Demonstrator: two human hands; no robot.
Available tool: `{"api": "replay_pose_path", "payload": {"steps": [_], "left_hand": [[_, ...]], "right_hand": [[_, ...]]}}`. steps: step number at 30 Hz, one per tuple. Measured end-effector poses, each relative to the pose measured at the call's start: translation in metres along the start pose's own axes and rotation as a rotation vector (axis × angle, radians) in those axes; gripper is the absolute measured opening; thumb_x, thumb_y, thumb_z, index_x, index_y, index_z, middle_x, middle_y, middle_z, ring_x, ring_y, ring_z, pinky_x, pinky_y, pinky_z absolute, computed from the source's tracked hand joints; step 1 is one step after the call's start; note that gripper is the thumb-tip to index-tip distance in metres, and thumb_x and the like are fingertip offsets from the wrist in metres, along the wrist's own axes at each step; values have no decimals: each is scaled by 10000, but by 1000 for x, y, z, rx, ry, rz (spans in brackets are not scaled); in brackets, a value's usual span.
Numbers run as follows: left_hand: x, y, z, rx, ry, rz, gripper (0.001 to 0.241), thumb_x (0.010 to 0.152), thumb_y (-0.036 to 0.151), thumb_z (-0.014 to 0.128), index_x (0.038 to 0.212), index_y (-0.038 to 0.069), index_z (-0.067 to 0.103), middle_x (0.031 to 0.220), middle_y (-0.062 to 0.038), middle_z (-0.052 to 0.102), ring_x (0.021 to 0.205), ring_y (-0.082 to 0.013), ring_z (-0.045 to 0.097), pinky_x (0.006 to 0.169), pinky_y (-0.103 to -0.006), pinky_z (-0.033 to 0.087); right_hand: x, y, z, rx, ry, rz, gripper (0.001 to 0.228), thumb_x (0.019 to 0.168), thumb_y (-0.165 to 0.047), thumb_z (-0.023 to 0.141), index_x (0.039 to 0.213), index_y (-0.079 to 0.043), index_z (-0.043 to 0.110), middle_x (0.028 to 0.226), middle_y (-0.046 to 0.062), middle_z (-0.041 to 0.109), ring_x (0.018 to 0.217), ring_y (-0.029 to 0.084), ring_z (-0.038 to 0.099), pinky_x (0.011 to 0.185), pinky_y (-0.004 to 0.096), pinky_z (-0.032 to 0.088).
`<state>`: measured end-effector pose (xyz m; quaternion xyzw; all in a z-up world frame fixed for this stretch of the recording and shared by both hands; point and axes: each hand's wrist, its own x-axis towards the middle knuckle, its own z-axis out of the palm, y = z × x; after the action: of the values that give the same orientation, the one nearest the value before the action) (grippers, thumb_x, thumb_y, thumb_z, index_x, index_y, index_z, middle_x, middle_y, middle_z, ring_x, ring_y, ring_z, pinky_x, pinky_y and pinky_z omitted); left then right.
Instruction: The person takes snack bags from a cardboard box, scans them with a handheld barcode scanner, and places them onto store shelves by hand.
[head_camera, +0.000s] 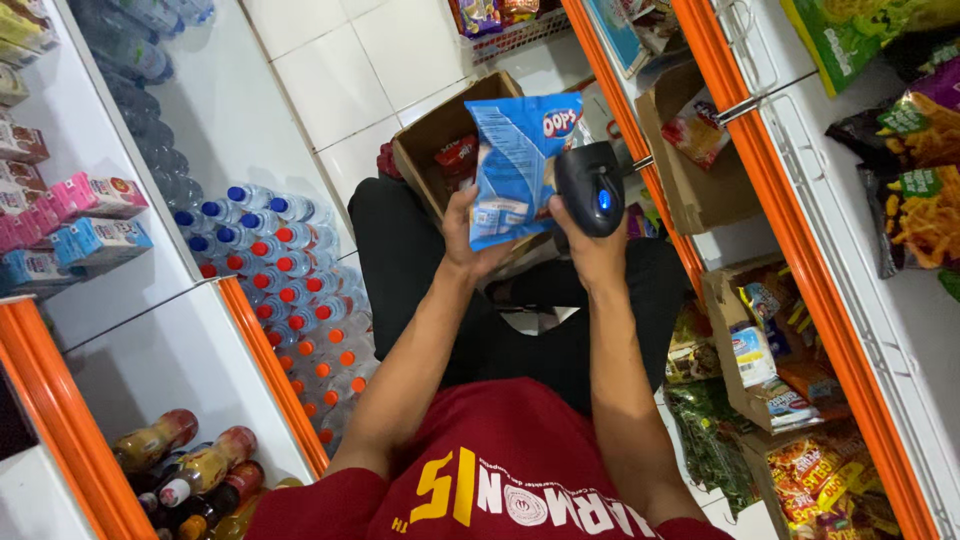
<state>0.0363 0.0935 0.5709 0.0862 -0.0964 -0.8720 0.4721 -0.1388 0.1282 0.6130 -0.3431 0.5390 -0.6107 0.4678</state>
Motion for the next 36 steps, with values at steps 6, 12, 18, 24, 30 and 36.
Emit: {"api": "replay_pose_path", "payload": {"steps": [6, 12, 18, 24, 30, 36], "left_hand": [[9, 17, 10, 612, 202, 219, 612, 1055, 288, 569, 1567, -12, 421, 1433, -219, 588, 1267, -306, 616, 1091, -450, 490], [-8, 43, 74, 1292, -74, 310, 848, 938, 120, 780, 1569, 173, 215, 1555, -171, 391, 1354, -255, 553, 1071, -404, 566], [-3, 47, 88, 1349, -104, 89, 795, 890, 70, 773, 1584, 166, 397, 1626, -139, 410, 1359, -245, 605, 1061, -392, 552], [1, 48, 95, 1223, -83, 298, 875, 889, -52, 798, 1605, 137, 330, 1622, -119, 370, 1385, -223, 565, 1116, -381, 525], [7, 49, 97, 1166, -85, 357, 891, 899, -78, 763, 1629, 138, 300, 1599, -123, 418, 1367, -206, 576, 1165, -359, 545], [9, 50, 106, 1288, -27, 348, 814, 959, 21, 822, 1621, 135, 363, 1540, -130, 544, 1358, -187, 614, 1155, -358, 561]], "right_hand": [[0, 0, -2, -51, 58, -3, 383, 872, -98, 860, 1191, -14, 664, 1067, 57, 710, 946, 150, 690, 858, 301, 563], [3, -27, -13, -224, 77, -129, 299, 917, -98, 849, 1137, -12, 666, 1016, 35, 709, 904, 138, 686, 812, 295, 567], [9, -52, -17, -343, 46, -221, 309, 941, -113, 837, 1166, -3, 656, 1064, 58, 714, 961, 152, 692, 862, 313, 562], [2, -62, -18, -405, 77, -376, 317, 1005, -143, 805, 1225, 10, 636, 1142, 77, 712, 1036, 175, 704, 930, 335, 561], [-37, -76, -3, -532, -119, -147, 252, 952, -156, 807, 1133, -11, 708, 925, 93, 739, 828, 187, 713, 766, 339, 567], [-42, -83, 17, -516, -211, -314, 279, 938, -153, 802, 1140, 6, 693, 1008, 114, 763, 920, 177, 752, 813, 329, 580]]}}
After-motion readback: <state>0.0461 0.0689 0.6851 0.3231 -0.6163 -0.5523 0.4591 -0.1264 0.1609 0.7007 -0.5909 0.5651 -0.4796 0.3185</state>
